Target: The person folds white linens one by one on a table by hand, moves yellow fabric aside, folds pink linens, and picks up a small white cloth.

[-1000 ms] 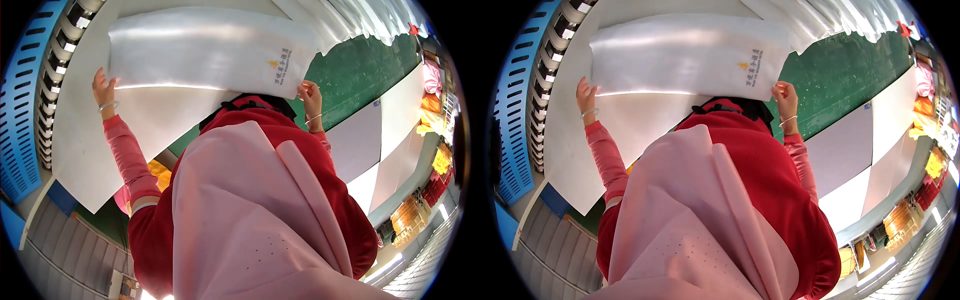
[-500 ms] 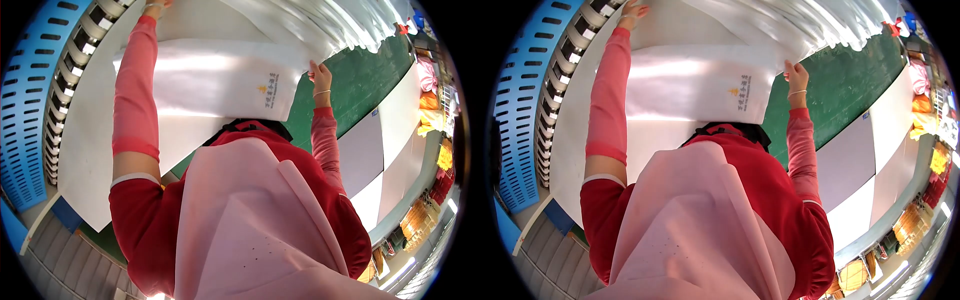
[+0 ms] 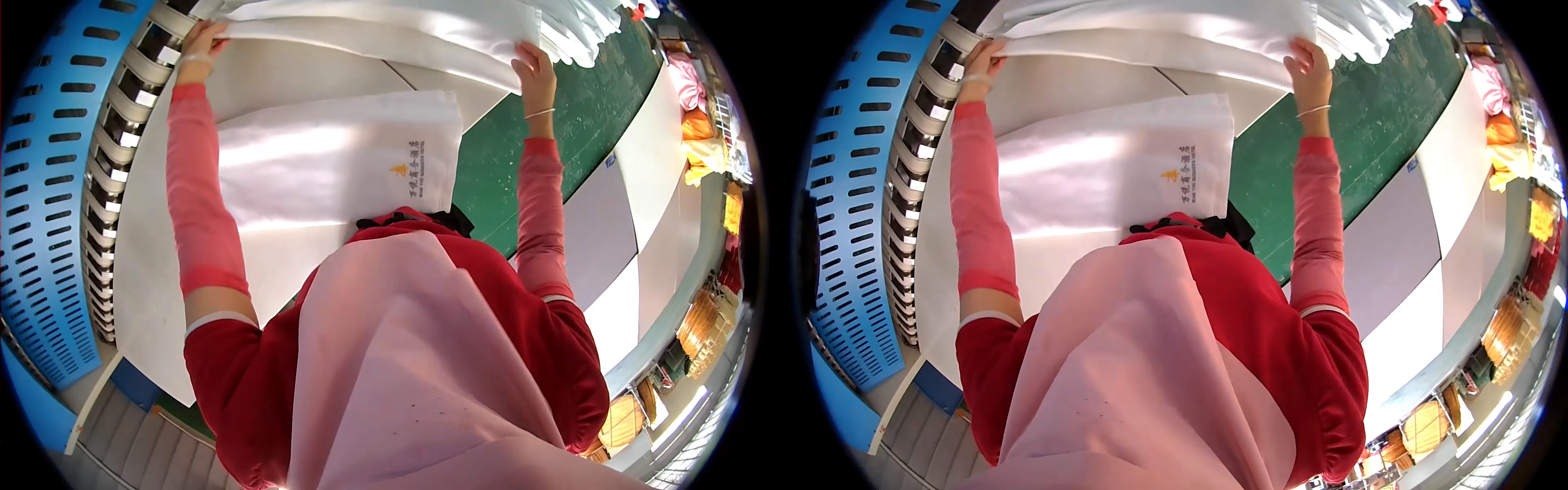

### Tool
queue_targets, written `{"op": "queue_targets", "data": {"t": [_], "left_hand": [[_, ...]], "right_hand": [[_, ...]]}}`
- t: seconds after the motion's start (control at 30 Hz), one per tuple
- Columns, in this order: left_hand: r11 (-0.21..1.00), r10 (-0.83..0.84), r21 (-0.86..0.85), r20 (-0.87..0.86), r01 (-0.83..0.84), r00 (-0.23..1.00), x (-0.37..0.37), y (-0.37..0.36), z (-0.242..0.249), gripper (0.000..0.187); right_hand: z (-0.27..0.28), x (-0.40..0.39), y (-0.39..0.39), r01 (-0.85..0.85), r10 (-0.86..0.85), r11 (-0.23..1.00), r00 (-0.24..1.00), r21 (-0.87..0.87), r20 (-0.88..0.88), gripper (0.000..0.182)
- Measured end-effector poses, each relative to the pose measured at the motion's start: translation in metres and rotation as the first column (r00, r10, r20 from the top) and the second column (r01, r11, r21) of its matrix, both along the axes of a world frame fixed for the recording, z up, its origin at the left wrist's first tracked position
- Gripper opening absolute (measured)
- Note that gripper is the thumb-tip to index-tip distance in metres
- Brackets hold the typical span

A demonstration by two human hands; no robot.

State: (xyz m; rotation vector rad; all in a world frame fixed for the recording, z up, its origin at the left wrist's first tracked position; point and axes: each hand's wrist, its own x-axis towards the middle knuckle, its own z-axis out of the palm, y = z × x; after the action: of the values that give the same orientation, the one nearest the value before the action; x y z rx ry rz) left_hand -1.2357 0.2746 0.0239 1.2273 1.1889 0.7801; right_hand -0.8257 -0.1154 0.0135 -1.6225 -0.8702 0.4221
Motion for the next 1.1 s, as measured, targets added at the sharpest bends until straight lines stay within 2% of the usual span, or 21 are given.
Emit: {"op": "queue_targets", "data": {"t": [0.03,0.07,0.13,0.17,0.27,0.3,0.37,0.4,0.43,0.47,0.5,0.53,0.57,0.6,0.67,0.77,0.87,0.93,1.0,1.03,1.1], "left_hand": [[1.000,-0.027,-0.007,0.020,0.028,0.999,-0.010,-0.007,0.005,0.027],[0.998,-0.055,-0.015,0.039,0.055,0.998,-0.020,-0.013,0.008,0.031],[0.994,-0.103,-0.032,0.071,0.105,0.992,-0.035,-0.029,0.016,0.036],[0.991,-0.124,-0.039,0.083,0.127,0.989,-0.041,-0.037,0.021,0.036],[0.982,-0.184,-0.033,0.106,0.188,0.977,-0.050,-0.062,0.041,0.035],[0.974,-0.218,-0.040,0.116,0.224,0.969,-0.054,-0.066,0.044,0.035],[0.979,-0.194,-0.019,0.191,0.201,0.962,-0.057,-0.076,0.051,0.035],[0.991,-0.128,-0.002,0.215,0.132,0.968,-0.054,-0.084,0.060,0.038],[0.988,-0.156,0.029,0.284,0.155,0.946,-0.072,-0.064,0.055,0.039],[0.983,-0.184,0.060,0.350,0.174,0.918,-0.091,-0.045,0.051,0.040],[0.966,-0.258,0.101,0.431,0.238,0.865,-0.099,-0.050,0.066,0.041],[0.944,-0.329,0.147,0.505,0.296,0.798,-0.109,-0.061,0.089,0.043],[0.934,-0.356,0.196,0.464,0.298,0.811,-0.119,-0.073,0.107,0.046],[0.921,-0.383,0.245,0.420,0.304,0.822,-0.129,-0.087,0.123,0.049],[0.957,-0.176,0.282,0.374,0.069,0.910,-0.155,-0.107,0.138,0.044],[0.947,0.010,0.309,0.237,-0.085,0.971,-0.206,-0.164,0.139,0.050],[0.962,0.169,0.198,0.111,-0.189,0.979,-0.254,-0.201,0.090,0.052],[0.999,0.020,0.030,-0.323,-0.011,0.946,-0.290,-0.217,0.045,0.052],[0.995,-0.038,-0.104,-0.437,-0.008,0.899,-0.290,-0.235,0.008,0.052],[0.986,-0.059,-0.166,-0.367,-0.003,0.928,-0.291,-0.236,0.001,0.052],[0.993,0.088,-0.063,-0.204,-0.103,0.975,-0.284,-0.236,0.011,0.053]], "right_hand": [[-0.001,-0.005,-0.003,0.175,-0.151,0.974,0.975,-0.146,0.163,0.051],[-0.007,-0.011,-0.003,0.356,-0.267,0.917,0.883,-0.180,0.387,0.056],[-0.028,-0.023,-0.005,0.675,-0.368,0.729,0.524,-0.112,0.768,0.065],[-0.048,-0.019,-0.007,0.726,-0.395,0.687,0.426,-0.046,0.814,0.072],[-0.063,-0.015,-0.012,0.572,-0.378,0.711,0.801,-0.409,0.465,0.070],[-0.052,-0.016,-0.012,0.567,-0.351,0.660,0.813,-0.493,0.466,0.062],[-0.046,0.006,-0.012,0.253,-0.290,0.790,0.957,-0.559,0.022,0.047],[-0.041,0.011,-0.012,0.091,-0.237,0.839,0.949,-0.537,-0.209,0.040],[-0.025,0.004,-0.013,0.059,-0.226,0.954,0.787,-0.295,-0.573,0.019],[0.004,-0.009,-0.008,0.149,-0.241,0.970,0.625,-0.190,-0.743,0.013],[0.023,-0.006,-0.011,0.148,-0.110,0.987,0.392,-0.055,-0.913,0.010],[0.039,-0.005,-0.014,0.098,0.041,0.992,0.336,0.078,-0.941,0.009],[0.060,-0.015,-0.019,0.060,0.126,0.986,0.324,0.154,-0.937,0.012],[0.053,-0.010,-0.033,-0.143,0.444,0.896,0.315,0.420,-0.839,0.011],[0.101,-0.072,-0.035,0.114,0.004,0.989,0.620,0.096,-0.784,0.023],[0.099,-0.125,-0.074,-0.057,0.057,0.998,0.891,0.013,-0.450,0.035],[0.043,-0.168,-0.111,-0.150,0.084,0.978,0.918,-0.143,-0.388,0.030],[-0.012,-0.188,-0.138,-0.249,0.125,0.938,0.890,-0.240,-0.438,0.028],[-0.035,-0.192,-0.145,-0.277,0.087,0.914,0.847,-0.296,-0.525,0.027],[-0.037,-0.192,-0.145,-0.265,0.056,0.914,0.832,-0.307,-0.552,0.027],[-0.031,-0.188,-0.138,-0.219,-0.004,0.905,0.853,-0.365,-0.522,0.027]]}}
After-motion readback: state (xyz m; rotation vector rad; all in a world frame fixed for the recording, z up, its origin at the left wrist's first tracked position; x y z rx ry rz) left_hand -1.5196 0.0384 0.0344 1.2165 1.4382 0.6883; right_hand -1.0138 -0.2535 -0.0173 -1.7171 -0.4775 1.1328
